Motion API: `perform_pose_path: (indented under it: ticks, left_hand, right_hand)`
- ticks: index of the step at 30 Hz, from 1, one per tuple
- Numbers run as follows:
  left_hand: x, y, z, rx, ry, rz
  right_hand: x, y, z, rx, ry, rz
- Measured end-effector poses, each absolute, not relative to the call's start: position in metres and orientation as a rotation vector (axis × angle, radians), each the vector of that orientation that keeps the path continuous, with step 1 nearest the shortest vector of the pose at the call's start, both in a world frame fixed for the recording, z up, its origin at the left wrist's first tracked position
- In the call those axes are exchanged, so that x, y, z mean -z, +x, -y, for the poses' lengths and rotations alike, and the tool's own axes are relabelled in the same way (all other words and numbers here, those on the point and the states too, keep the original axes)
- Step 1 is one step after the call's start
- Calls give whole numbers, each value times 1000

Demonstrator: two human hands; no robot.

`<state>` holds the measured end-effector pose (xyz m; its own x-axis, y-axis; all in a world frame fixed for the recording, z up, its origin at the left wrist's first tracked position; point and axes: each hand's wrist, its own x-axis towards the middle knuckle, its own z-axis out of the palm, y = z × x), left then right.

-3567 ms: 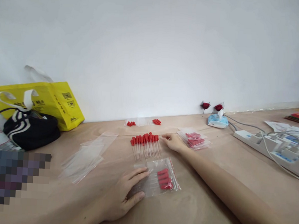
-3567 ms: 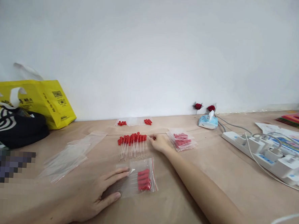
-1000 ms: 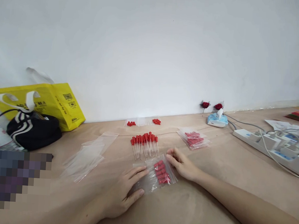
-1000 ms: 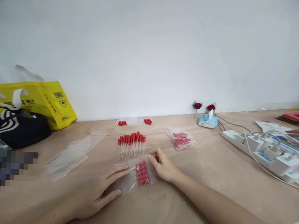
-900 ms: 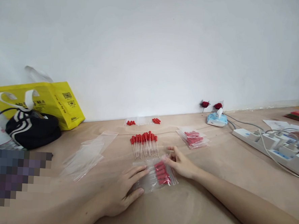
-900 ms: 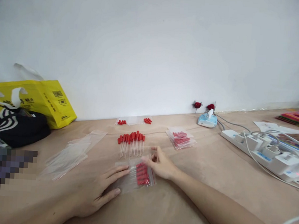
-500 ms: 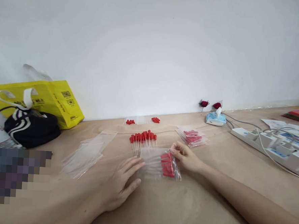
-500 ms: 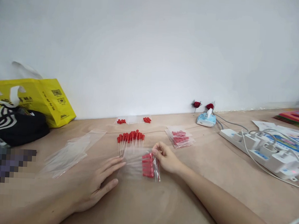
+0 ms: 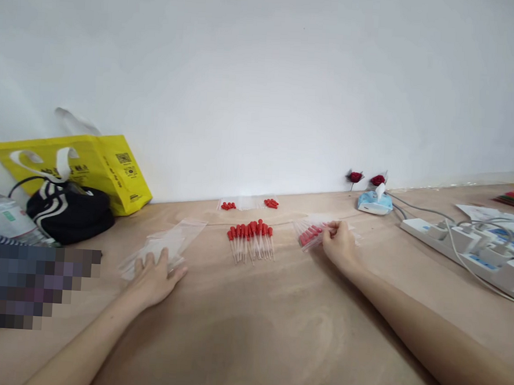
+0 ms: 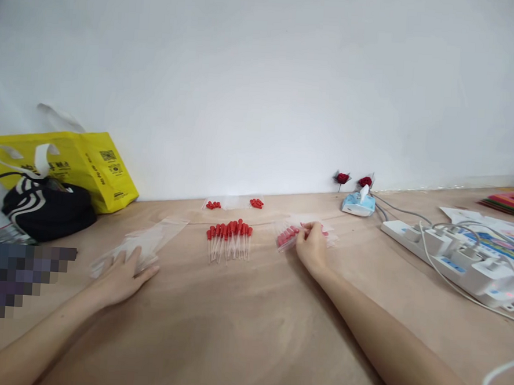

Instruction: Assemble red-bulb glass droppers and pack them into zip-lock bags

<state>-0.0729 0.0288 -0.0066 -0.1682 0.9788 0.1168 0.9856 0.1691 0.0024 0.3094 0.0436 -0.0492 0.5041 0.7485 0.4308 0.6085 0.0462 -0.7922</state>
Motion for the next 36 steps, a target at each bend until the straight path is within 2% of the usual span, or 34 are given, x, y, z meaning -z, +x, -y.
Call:
perform_pose_path:
  ticks: [3,6,14,17,20,24,26,28,32,36]
  left_hand:
    - [5,-81,-28,-164,-1940,2371]
    - [0,-80,-24,-249,-2005,2275]
    - [-23,-66,-4,-250,-2065,2016]
    - [-28,-49,9,-219,-2074,1918]
    - [-19,-24,25,-163,-2215,1758]
    - [2,9,42,368,-2848,964]
    - [10,21,43,585,-3036,548]
    - [15,28,36,685,-3162,335]
    - [23,35,14,758,-3319,465]
    - [25,37,2,800,-3471,490]
  right_hand:
    - [46,309,-38,62,-1867,1437]
    - [45,304,-32,238,-1966,1594]
    - [51,286,-12,572,-1696,1775]
    - [52,274,-5,458,-1478,1937]
    - [51,258,1,158,-1213,2123]
    - [43,245,8,-123,-905,2220]
    - [36,248,13,-83,-798,2280]
    - [27,257,20,-29,-753,2378]
    - [11,275,32,-276,-750,2633]
    - [10,280,33,-589,-789,2575]
